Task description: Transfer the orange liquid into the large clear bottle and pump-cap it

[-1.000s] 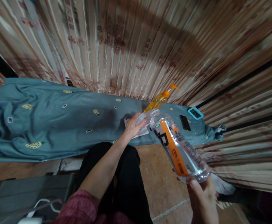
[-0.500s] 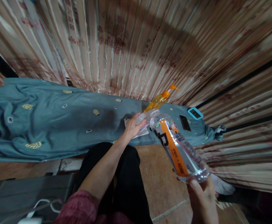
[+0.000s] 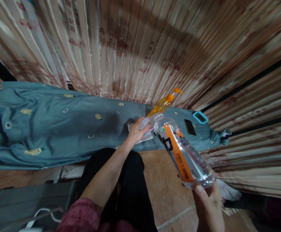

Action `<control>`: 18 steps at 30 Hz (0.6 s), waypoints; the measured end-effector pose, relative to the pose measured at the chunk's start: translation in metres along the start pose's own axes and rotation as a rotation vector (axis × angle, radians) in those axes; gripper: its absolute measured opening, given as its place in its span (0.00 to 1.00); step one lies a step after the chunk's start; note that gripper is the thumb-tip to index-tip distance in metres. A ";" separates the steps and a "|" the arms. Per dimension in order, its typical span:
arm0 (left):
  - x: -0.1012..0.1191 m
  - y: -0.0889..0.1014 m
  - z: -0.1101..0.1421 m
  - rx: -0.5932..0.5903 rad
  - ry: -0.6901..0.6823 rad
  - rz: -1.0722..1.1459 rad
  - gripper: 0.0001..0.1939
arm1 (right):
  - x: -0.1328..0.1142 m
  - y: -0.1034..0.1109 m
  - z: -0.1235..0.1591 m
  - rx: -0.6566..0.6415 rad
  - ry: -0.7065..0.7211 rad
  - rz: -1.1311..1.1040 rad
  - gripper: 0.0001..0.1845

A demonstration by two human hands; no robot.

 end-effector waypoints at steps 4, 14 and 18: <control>0.000 0.000 0.000 0.005 0.006 -0.004 0.20 | 0.001 0.000 0.001 0.019 -0.021 -0.030 0.41; -0.002 -0.001 -0.001 -0.005 -0.005 -0.014 0.20 | 0.005 0.003 -0.001 -0.004 0.012 0.003 0.41; -0.002 -0.001 -0.001 -0.004 -0.018 -0.010 0.20 | 0.002 0.002 0.000 -0.015 0.033 0.007 0.39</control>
Point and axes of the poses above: each hand's wrist, its own z-axis away from the middle knuckle, its own y-axis out of the back of the hand, x = y × z, the point moved 4 cm from there along -z, towards the middle knuckle, and after that the axes turned 4 degrees about x, right-handed, at the moved point
